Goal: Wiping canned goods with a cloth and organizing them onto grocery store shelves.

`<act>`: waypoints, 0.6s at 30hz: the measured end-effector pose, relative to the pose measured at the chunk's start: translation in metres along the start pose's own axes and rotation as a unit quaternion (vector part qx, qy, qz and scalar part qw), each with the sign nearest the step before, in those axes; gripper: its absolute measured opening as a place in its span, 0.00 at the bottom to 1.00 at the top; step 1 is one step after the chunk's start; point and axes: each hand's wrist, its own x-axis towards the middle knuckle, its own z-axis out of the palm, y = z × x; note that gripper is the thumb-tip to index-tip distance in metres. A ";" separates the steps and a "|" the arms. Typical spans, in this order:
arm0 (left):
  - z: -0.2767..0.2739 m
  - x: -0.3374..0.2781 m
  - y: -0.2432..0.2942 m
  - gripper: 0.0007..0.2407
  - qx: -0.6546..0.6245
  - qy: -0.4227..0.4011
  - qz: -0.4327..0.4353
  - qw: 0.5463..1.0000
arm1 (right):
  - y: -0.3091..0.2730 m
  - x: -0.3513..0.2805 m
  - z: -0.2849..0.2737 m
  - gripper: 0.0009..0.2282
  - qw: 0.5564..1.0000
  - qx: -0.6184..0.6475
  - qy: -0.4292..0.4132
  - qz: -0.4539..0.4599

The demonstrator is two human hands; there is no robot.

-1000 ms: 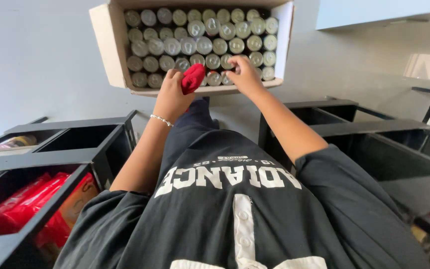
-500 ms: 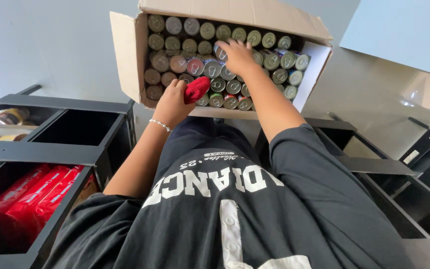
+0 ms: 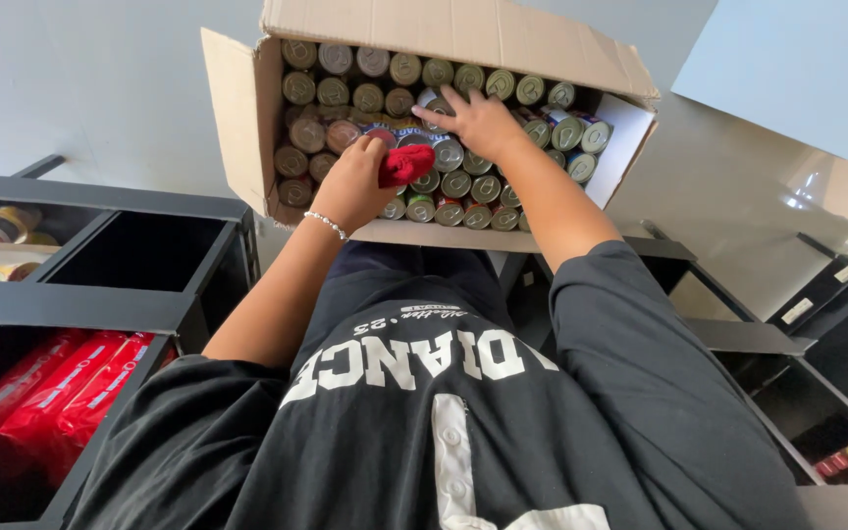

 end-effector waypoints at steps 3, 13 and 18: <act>-0.001 0.002 0.005 0.18 -0.001 -0.027 -0.040 0.999 | 0.002 0.007 0.006 0.41 0.998 -0.035 0.026 -0.038; -0.012 -0.014 -0.005 0.19 -0.023 0.026 -0.097 0.995 | -0.011 -0.006 -0.062 0.38 0.995 0.044 0.087 0.014; -0.042 -0.036 0.006 0.14 -0.028 0.198 -0.035 0.979 | -0.035 -0.072 -0.161 0.32 0.939 0.250 0.229 0.060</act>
